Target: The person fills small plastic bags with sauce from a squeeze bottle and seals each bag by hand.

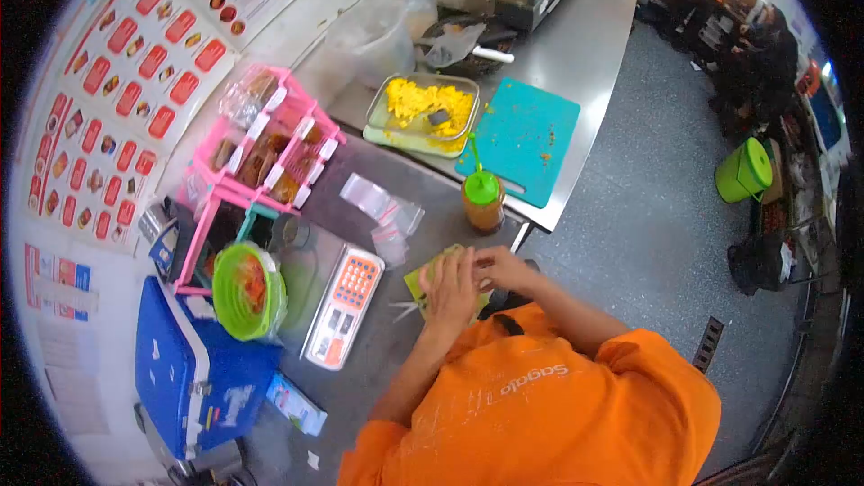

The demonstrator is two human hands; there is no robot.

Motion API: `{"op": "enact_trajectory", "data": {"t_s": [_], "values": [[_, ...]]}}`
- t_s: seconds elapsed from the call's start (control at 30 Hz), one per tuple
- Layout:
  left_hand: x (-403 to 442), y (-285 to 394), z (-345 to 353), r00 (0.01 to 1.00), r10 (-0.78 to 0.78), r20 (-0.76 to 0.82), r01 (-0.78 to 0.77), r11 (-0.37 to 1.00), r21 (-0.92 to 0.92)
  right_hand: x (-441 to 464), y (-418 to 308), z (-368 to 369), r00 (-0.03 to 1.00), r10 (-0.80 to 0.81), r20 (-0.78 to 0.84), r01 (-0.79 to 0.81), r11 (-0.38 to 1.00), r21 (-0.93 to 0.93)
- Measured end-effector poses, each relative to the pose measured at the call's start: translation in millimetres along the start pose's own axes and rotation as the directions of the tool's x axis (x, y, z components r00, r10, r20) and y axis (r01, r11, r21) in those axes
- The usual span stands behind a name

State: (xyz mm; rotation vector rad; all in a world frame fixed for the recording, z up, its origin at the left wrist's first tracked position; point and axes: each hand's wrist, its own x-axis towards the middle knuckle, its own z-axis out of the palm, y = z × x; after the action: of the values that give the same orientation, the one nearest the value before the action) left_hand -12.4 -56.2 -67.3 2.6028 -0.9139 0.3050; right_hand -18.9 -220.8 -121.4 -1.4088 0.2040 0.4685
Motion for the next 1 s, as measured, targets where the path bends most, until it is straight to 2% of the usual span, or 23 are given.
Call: {"op": "enact_trajectory", "data": {"t_s": [0.1,0.13,0.17,0.2,0.23,0.27,0.3,0.33,0.37,0.4,0.43,0.5,0.53,0.7,0.73,0.77,0.8,0.83,0.87,0.93,0.97,1.0], "values": [[7,-13,7,0.997,-0.060,0.050,0.058,0.997,0.042,30,8,5,0.999,0.032,-0.003,-0.032,0.995,0.095],[10,-12,1,0.986,-0.134,0.097,0.130,0.991,0.044,32,6,7,0.999,0.005,0.050,-0.015,0.981,0.195],[-8,-41,23,0.980,-0.086,0.178,0.076,0.995,0.066,18,-19,12,0.992,0.118,0.038,-0.124,0.935,0.332],[-7,-44,21,0.973,-0.179,0.146,0.175,0.984,0.036,43,18,4,0.972,0.113,0.208,-0.233,0.609,0.758],[-6,-46,20,0.956,-0.270,0.113,0.271,0.962,0.000,38,23,-6,0.968,0.191,0.161,-0.222,0.358,0.907],[-13,-62,29,0.951,-0.262,0.161,0.279,0.956,-0.088,38,24,-11,0.950,0.261,0.170,-0.193,0.066,0.979],[-14,-73,23,0.940,-0.266,0.215,0.301,0.941,-0.153,44,31,-17,0.939,0.312,0.143,-0.119,-0.094,0.988],[-4,-51,-14,0.866,-0.334,0.372,0.468,0.801,-0.373,52,37,-19,0.966,0.200,0.163,-0.127,-0.180,0.975],[7,-30,-52,0.763,-0.390,0.515,0.638,0.579,-0.507,58,40,-25,0.981,0.089,0.172,-0.143,-0.265,0.954],[7,-28,-51,0.712,-0.415,0.567,0.698,0.507,-0.506,71,30,-29,0.977,0.101,0.185,-0.137,-0.364,0.921],[2,-35,-45,0.692,-0.423,0.585,0.718,0.491,-0.494,83,25,-31,0.982,0.089,0.166,-0.122,-0.370,0.921],[-5,-48,-20,0.699,-0.442,0.562,0.706,0.548,-0.448,104,24,-28,0.995,0.100,0.021,0.002,-0.218,0.976],[-9,-53,-9,0.708,-0.445,0.549,0.694,0.582,-0.424,113,27,-29,0.993,0.107,0.040,-0.007,-0.293,0.956],[-39,-82,15,0.751,-0.425,0.506,0.638,0.666,-0.387,107,31,-33,0.997,0.079,0.027,-0.002,-0.297,0.955],[-41,-84,14,0.758,-0.412,0.506,0.634,0.650,-0.420,95,20,-28,0.996,0.085,0.018,0.008,-0.296,0.955],[-29,-73,4,0.759,-0.387,0.524,0.643,0.571,-0.511,65,-10,-26,0.985,0.172,0.010,0.036,-0.265,0.964],[-17,-62,-6,0.759,-0.361,0.541,0.649,0.481,-0.590,59,-8,-26,0.999,0.029,0.015,-0.008,-0.225,0.974],[-5,-53,-18,0.772,-0.380,0.510,0.630,0.570,-0.528,52,-9,-29,0.993,-0.113,0.016,-0.036,-0.176,0.984],[9,-46,-27,0.787,-0.388,0.480,0.603,0.652,-0.461,48,-13,-36,0.994,-0.102,0.028,-0.044,-0.157,0.987],[28,-41,-38,0.893,-0.324,0.313,0.433,0.811,-0.394,36,-29,-39,0.956,-0.282,-0.079,0.073,-0.032,0.997],[39,-33,-48,0.936,-0.276,0.219,0.345,0.847,-0.405,25,-45,-41,0.968,-0.208,-0.140,0.138,-0.023,0.990],[54,-25,-60,0.968,-0.222,0.117,0.251,0.878,-0.408,23,-54,-47,0.954,-0.254,-0.161,0.163,-0.013,0.987]]}}
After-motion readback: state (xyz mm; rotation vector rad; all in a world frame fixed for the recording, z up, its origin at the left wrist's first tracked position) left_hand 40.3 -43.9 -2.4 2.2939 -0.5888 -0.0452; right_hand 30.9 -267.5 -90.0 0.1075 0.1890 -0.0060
